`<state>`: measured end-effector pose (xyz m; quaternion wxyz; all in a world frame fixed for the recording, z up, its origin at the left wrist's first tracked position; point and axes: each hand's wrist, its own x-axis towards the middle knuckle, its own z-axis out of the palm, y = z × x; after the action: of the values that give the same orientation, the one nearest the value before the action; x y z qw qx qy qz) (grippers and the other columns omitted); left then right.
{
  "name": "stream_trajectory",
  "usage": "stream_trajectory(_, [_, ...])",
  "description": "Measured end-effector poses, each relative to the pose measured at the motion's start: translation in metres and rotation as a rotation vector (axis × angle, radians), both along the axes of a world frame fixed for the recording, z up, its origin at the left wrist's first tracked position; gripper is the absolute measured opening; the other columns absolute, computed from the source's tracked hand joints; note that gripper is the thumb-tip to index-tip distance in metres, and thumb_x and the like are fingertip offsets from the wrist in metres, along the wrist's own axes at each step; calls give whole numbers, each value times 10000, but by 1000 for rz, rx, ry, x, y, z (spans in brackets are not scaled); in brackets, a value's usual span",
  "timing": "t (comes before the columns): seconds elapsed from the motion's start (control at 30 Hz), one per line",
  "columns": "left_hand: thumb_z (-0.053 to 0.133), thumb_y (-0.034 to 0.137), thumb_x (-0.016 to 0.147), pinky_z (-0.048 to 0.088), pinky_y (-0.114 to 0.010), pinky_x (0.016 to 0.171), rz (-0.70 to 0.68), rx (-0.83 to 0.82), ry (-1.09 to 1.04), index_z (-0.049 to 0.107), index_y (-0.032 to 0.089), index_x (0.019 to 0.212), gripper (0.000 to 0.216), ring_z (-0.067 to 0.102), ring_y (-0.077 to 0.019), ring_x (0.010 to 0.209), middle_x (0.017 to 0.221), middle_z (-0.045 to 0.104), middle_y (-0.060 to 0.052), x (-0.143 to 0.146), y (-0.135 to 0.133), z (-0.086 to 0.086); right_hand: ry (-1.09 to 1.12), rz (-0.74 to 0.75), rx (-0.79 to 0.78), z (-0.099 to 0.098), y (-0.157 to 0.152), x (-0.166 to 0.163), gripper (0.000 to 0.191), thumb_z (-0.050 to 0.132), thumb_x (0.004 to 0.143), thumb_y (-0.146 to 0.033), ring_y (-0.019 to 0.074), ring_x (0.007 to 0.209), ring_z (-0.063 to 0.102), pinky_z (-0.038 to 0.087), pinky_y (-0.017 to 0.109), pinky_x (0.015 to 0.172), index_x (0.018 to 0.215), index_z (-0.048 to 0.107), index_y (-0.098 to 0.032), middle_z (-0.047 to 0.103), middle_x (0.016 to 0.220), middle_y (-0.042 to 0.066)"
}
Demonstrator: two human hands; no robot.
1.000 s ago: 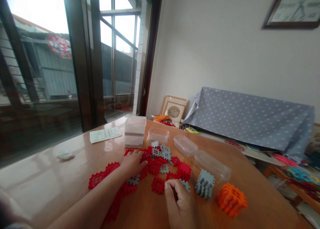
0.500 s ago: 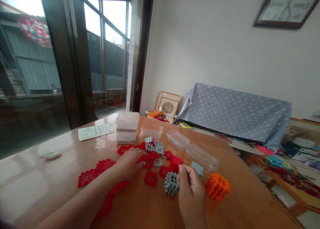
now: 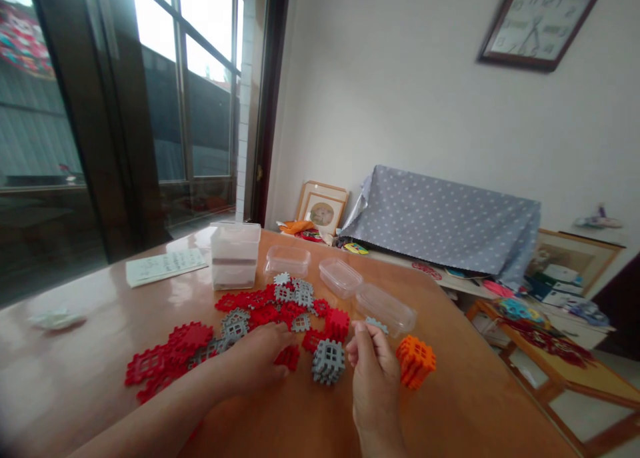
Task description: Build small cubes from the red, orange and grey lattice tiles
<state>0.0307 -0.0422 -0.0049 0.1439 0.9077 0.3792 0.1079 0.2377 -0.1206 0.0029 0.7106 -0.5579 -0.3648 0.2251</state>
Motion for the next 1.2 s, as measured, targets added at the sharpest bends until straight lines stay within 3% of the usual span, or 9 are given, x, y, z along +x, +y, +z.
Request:
stream_trajectory(0.27, [670, 235, 717, 507, -414, 914, 59, -8, -15, 673, 236, 1043, 326, 632, -300, 1047, 1108, 657, -90, 1, 2, 0, -58, 41, -70, -4, -3, -5, 364, 634, 890, -549, 132, 640, 486, 385, 246, 588, 782, 641, -201, 540, 665, -34])
stream_trajectory(0.5, [720, 304, 703, 514, -417, 889, -26, 0, 20, 672, 300, 1136, 436, 631, -310, 1039, 1102, 648, -74, -3, 1, 3, -109, 79, -111, -7, -4, -9, 376, 589, 917, -565, 144, 645, 491, 391, 253, 600, 839, 655, -203, 543, 666, -30])
stream_trajectory(0.77, [709, 292, 689, 524, -378, 903, 54, -23, 9, 669, 251, 1076, 391, 635, -287, 1041, 1135, 633, -86, -1, 3, -6, -140, 100, -122, -9, -6, -9, 375, 578, 929, -566, 145, 649, 495, 394, 258, 610, 830, 640, -210, 544, 679, -30])
stream_trajectory(0.93, [722, 365, 689, 528, -399, 899, 78, -32, 64, 688, 249, 1061, 391, 637, -296, 1022, 1134, 625, -94, 0, 2, -2, -179, 121, -140, -6, -8, -11, 381, 561, 936, -571, 145, 650, 501, 403, 258, 616, 840, 645, -212, 543, 678, -30])
stream_trajectory(1.2, [722, 339, 681, 524, -438, 917, 77, -52, 72, 676, 217, 1071, 412, 634, -324, 1058, 1159, 630, -122, 1, 0, 0, -270, 102, -151, 3, -13, -19, 424, 548, 921, -598, 172, 669, 535, 422, 269, 620, 847, 688, -205, 568, 677, -9])
